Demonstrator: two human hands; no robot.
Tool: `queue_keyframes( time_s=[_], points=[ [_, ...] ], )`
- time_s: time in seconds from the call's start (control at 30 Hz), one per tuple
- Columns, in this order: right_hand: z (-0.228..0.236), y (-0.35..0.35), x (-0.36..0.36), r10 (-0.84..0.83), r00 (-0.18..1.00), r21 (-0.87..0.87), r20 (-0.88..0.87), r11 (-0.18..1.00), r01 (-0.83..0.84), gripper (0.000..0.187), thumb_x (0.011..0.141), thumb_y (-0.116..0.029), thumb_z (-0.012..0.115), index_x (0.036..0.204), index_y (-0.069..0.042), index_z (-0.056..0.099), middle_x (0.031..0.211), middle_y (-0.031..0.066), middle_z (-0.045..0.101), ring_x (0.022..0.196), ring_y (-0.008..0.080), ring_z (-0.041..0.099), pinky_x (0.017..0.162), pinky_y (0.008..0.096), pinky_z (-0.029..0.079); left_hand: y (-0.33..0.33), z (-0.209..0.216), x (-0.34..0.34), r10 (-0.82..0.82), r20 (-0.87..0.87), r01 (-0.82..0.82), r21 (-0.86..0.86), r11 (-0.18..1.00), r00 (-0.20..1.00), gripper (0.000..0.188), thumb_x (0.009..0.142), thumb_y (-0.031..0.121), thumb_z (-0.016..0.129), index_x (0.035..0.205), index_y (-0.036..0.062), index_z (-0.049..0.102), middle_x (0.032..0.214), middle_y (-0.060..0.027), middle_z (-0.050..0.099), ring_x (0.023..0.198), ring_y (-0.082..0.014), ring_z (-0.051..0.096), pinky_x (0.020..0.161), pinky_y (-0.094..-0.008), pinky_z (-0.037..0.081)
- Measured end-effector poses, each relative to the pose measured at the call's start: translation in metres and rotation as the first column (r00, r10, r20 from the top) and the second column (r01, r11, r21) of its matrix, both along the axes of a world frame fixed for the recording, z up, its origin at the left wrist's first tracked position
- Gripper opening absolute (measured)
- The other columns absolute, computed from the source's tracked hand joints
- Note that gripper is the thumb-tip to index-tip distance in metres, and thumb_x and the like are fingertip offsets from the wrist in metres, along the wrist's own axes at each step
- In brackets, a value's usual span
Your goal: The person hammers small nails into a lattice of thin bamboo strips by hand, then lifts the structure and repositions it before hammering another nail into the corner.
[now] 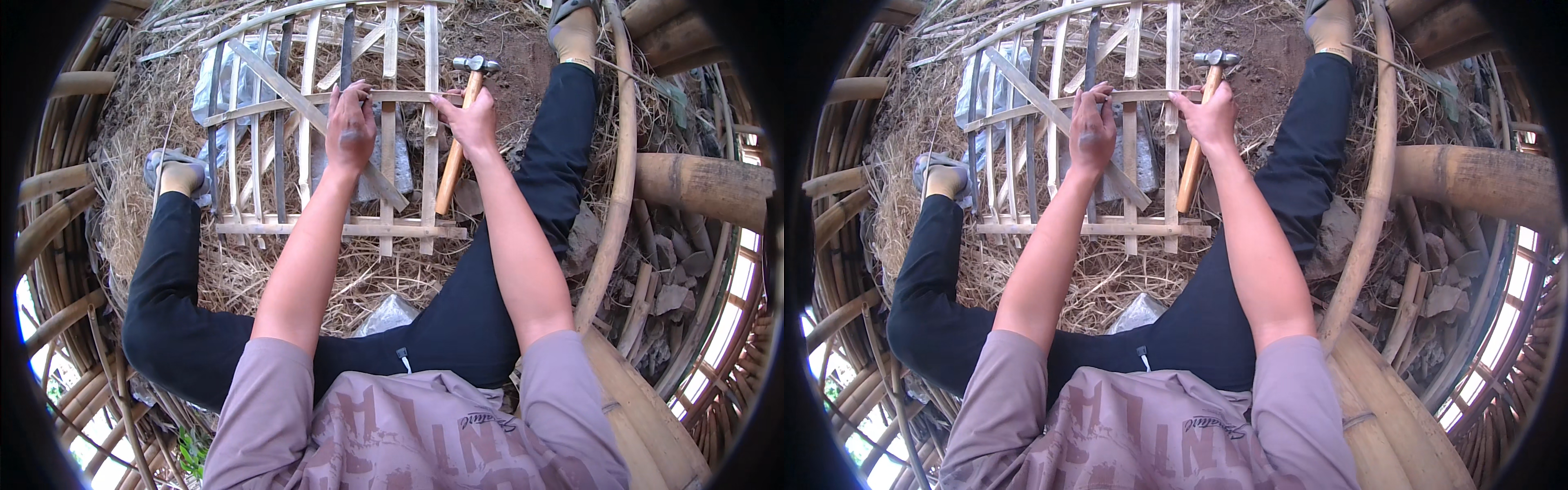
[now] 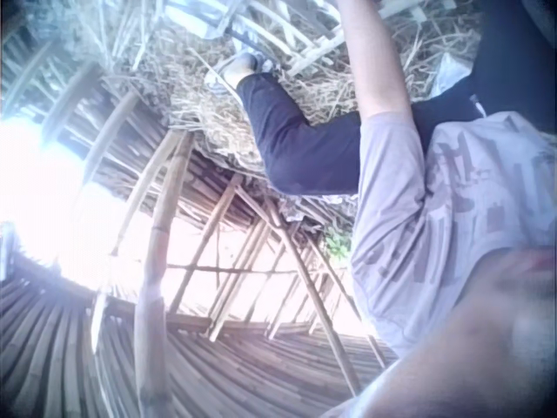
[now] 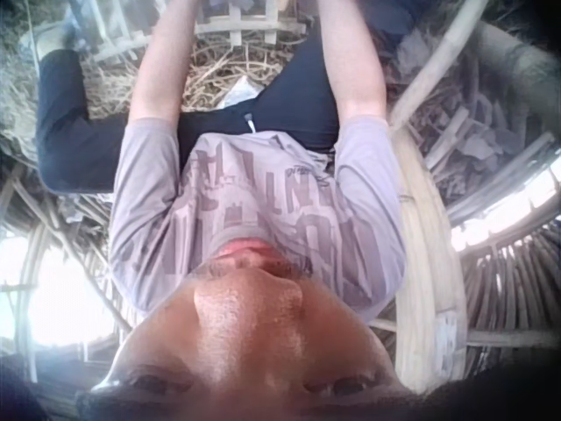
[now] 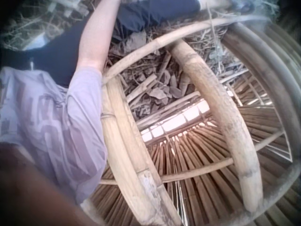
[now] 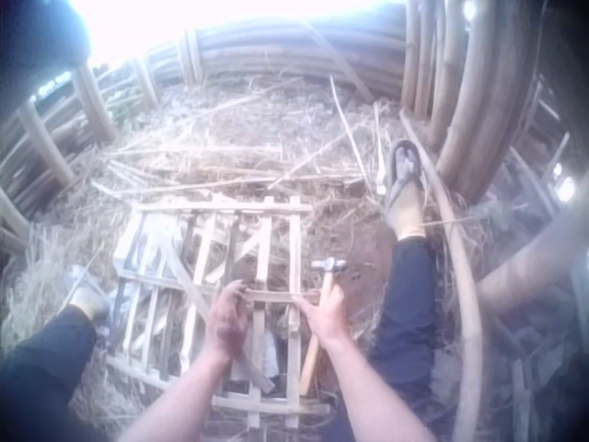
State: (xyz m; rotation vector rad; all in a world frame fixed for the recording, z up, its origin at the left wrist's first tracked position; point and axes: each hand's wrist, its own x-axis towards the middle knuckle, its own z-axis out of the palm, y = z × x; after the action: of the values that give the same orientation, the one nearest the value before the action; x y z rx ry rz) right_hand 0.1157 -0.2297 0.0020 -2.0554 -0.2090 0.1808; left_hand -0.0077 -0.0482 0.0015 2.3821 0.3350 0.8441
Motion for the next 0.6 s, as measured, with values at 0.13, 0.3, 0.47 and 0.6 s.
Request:
queue_keyframes(
  time_s=[0.13, 0.3, 0.47, 0.6],
  points=[
    [-0.017, 0.005, -0.002, -0.093, 0.996, 0.118, 0.005, 0.989, 0.092, 0.049, 0.077, -0.015, 0.091, 0.100, 0.001, 0.051, 0.088, 0.0116, 0.067, 0.072, 0.0164, 0.070, 0.059, 0.0299, 0.061, -0.003, 0.004, 0.000, 0.011, -0.074, -0.010, 0.015, 1.000, 0.997, 0.015, 0.098, 0.006, 0.057, 0.113, 0.0059, 0.054, 0.116, -0.0127, 0.068, 0.111, -0.0347, 0.064, 0.114, -0.0507, 0.038],
    [-0.018, 0.006, -0.005, -0.095, 0.995, 0.023, 0.038, 0.995, 0.094, 0.049, 0.076, -0.020, 0.092, 0.098, 0.000, 0.052, 0.085, 0.0120, 0.068, 0.068, 0.0170, 0.070, 0.056, 0.0321, 0.059, -0.003, 0.003, -0.001, 0.011, -0.093, -0.007, 0.039, 0.999, 0.996, 0.016, 0.097, 0.006, 0.057, 0.113, 0.0054, 0.054, 0.112, -0.0121, 0.068, 0.107, -0.0350, 0.065, 0.113, -0.0505, 0.039],
    [-0.013, 0.006, -0.003, -0.076, 0.990, 0.031, -0.119, 0.996, 0.080, 0.062, 0.074, -0.028, 0.091, 0.110, 0.006, 0.052, 0.101, 0.0217, 0.068, 0.095, 0.0353, 0.070, 0.086, 0.0433, 0.056, -0.003, 0.002, 0.001, 0.024, -0.072, -0.017, 0.089, 0.996, 0.997, 0.015, 0.097, 0.006, 0.057, 0.111, 0.0050, 0.056, 0.111, -0.0116, 0.068, 0.106, -0.0347, 0.065, 0.113, -0.0496, 0.040],
    [-0.016, 0.005, -0.001, -0.091, 0.990, 0.025, -0.112, 0.995, 0.094, 0.061, 0.074, -0.027, 0.090, 0.109, 0.006, 0.053, 0.101, 0.0216, 0.068, 0.095, 0.0356, 0.070, 0.087, 0.0431, 0.056, -0.004, 0.003, 0.003, 0.020, -0.069, -0.016, 0.058, 0.998, 0.997, 0.013, 0.096, 0.005, 0.058, 0.109, 0.0050, 0.057, 0.111, -0.0110, 0.068, 0.105, -0.0345, 0.066, 0.113, -0.0495, 0.039]
  ],
)
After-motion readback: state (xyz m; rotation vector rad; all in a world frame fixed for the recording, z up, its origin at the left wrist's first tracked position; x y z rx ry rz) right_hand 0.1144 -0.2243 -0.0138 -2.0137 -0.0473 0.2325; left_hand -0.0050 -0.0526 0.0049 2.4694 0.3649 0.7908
